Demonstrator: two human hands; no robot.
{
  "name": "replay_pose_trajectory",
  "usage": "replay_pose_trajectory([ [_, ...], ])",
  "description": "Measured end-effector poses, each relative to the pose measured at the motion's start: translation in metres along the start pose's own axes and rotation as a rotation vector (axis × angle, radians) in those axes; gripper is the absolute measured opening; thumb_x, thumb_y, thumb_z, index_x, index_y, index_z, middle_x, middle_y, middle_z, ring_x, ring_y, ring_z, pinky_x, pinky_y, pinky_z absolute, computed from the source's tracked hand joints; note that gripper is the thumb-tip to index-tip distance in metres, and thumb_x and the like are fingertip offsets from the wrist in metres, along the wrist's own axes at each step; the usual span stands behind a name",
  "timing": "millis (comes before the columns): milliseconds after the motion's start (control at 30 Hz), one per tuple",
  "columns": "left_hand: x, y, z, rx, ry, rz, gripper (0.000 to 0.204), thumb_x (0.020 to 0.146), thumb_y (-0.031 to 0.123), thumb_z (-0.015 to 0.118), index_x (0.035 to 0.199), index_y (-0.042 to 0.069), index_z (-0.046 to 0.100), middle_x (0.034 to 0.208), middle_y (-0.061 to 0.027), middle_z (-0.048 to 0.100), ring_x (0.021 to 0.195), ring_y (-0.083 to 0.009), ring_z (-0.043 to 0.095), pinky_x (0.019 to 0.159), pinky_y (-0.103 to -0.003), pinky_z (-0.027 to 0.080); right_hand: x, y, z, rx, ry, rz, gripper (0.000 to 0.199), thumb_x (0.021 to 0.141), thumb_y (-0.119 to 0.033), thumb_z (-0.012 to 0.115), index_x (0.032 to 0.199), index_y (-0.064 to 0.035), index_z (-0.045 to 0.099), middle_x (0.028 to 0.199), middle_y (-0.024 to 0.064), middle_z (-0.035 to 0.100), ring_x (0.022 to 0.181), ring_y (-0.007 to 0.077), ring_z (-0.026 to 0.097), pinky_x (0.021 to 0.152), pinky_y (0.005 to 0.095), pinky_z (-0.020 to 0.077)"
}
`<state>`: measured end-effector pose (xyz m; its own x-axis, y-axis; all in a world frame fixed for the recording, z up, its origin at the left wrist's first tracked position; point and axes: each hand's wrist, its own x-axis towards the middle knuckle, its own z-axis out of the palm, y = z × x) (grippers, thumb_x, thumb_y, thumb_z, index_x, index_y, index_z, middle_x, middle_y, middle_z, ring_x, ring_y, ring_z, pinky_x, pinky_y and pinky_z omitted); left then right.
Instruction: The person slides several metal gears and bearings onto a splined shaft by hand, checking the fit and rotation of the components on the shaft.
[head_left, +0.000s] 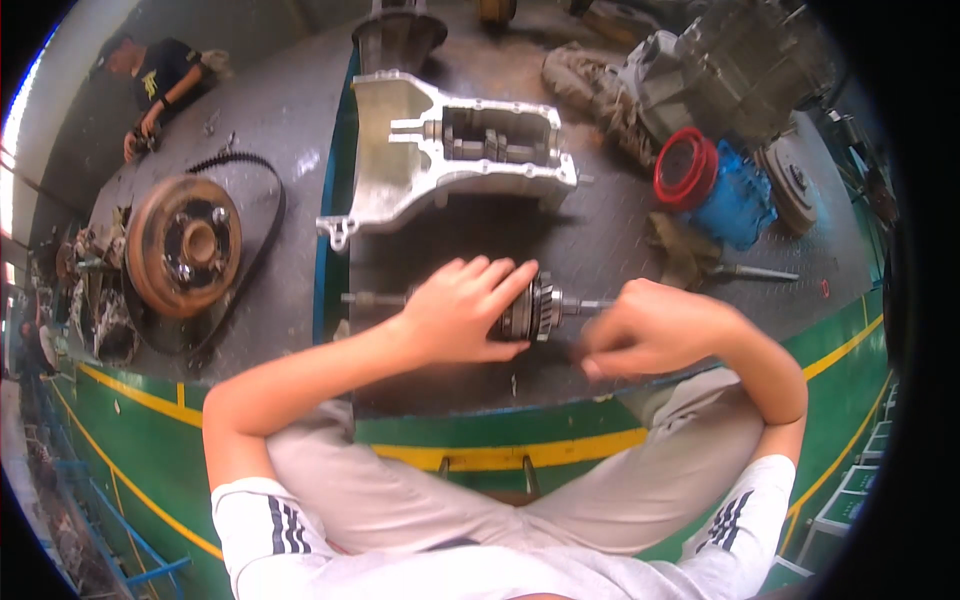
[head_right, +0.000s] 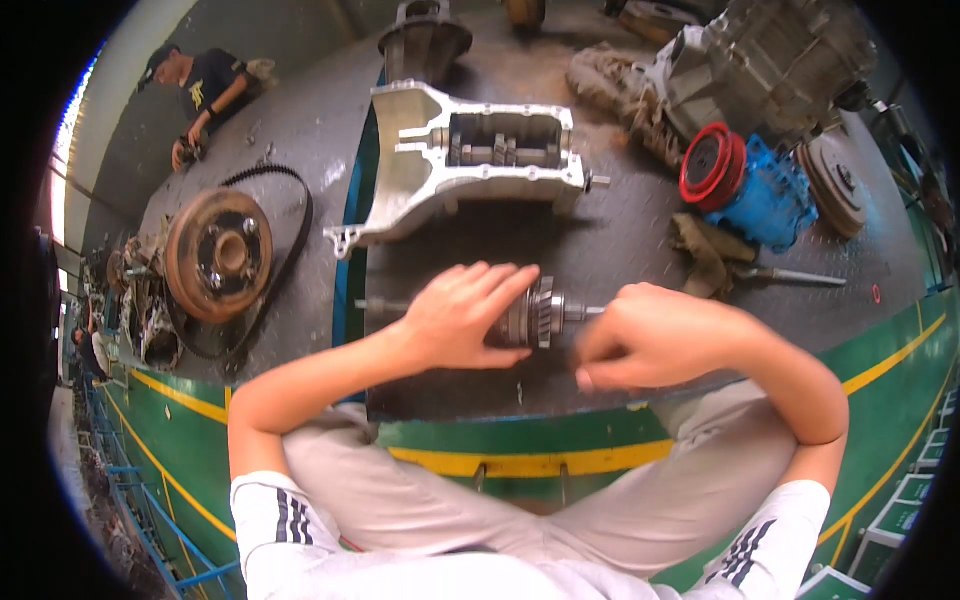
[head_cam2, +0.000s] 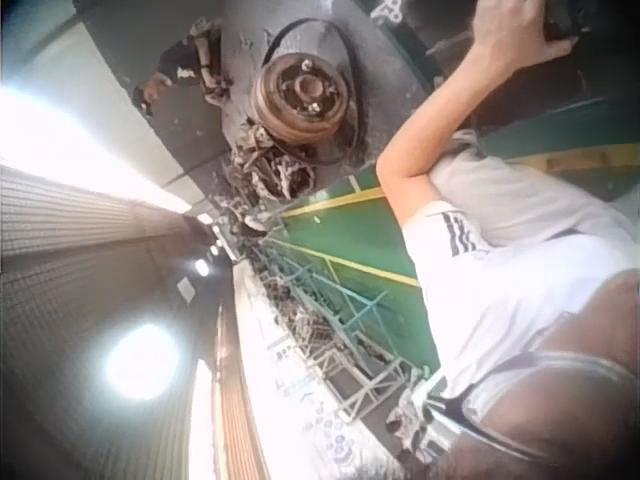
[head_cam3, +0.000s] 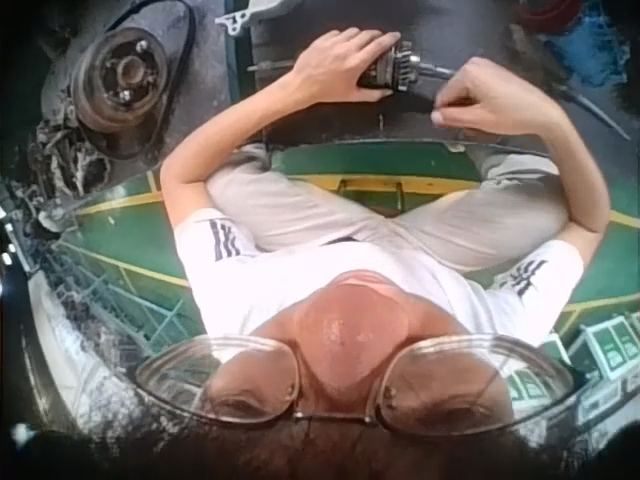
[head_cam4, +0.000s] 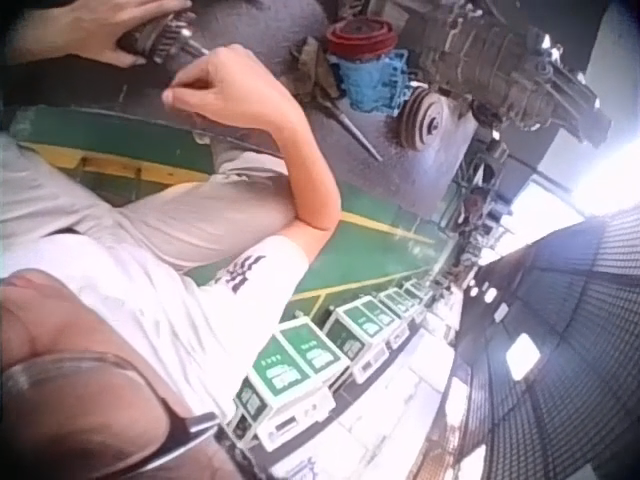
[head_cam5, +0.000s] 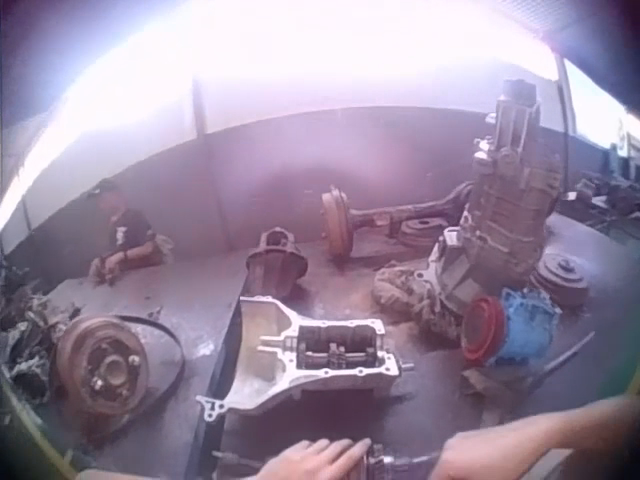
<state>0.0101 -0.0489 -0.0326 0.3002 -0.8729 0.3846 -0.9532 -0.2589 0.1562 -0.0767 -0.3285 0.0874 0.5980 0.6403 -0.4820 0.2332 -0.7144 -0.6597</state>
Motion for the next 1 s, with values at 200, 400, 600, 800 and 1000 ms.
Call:
replay_pose_trajectory([
  [200,-0.003,-0.006,-0.001,-0.014,-0.021,-0.077,0.093,0.078,0.049,0.091,0.152,0.001,0.059,0.121,-0.0166,0.072,0.1,-0.0336,0.072,0.088,-0.044,0.059,0.003,-0.005,0.015,-0.035,0.389,-0.002,0.043,0.095,-0.02,0.081,0.135,-0.0067,0.072,0.085,0.0181,0.078,0.076,0.0389,0.076,0.071,0.0482,0.0591],
  [400,-0.004,-0.004,0.004,-0.04,0.005,-0.115,0.09,0.083,0.052,0.088,0.151,0.0,0.059,0.115,-0.0175,0.073,0.103,-0.0349,0.072,0.088,-0.045,0.059,0.04,0.021,0.041,-0.167,0.639,0.024,0.061,0.092,-0.022,0.087,0.143,-0.0026,0.06,0.131,0.0198,0.07,0.127,0.0397,0.064,0.103,0.0471,0.0537],
  [600,-0.007,-0.002,0.011,0.021,0.039,-0.055,0.095,0.082,0.055,0.087,0.161,0.01,0.056,0.109,-0.0126,0.069,0.09,-0.029,0.068,0.077,-0.04,0.056,0.048,0.035,0.04,-0.079,0.623,0.062,0.071,0.088,-0.02,0.092,0.147,-0.0011,0.057,0.132,0.0233,0.071,0.124,0.0425,0.068,0.106,0.0478,0.0548],
  [800,-0.014,0.002,0.015,0.127,0.104,0.002,0.1,0.077,0.057,0.089,0.165,0.026,0.054,0.112,-0.0143,0.067,0.088,-0.0273,0.065,0.07,-0.037,0.05,0.054,0.042,0.041,-0.102,0.454,0.036,0.076,0.088,-0.025,0.093,0.147,0.0007,0.055,0.124,0.0278,0.073,0.119,0.0494,0.068,0.099,0.0494,0.0566],
  [1000,-0.016,0.006,0.019,0.173,0.136,0.036,0.098,0.077,0.06,0.089,0.163,0.026,0.055,0.116,-0.0161,0.068,0.089,-0.0273,0.065,0.071,-0.037,0.05,0.057,0.05,0.045,-0.171,0.385,0.124,0.079,0.088,-0.038,0.093,0.144,0.0013,0.052,0.104,0.0257,0.077,0.105,0.0506,0.072,0.088,0.0537,0.0578],
])
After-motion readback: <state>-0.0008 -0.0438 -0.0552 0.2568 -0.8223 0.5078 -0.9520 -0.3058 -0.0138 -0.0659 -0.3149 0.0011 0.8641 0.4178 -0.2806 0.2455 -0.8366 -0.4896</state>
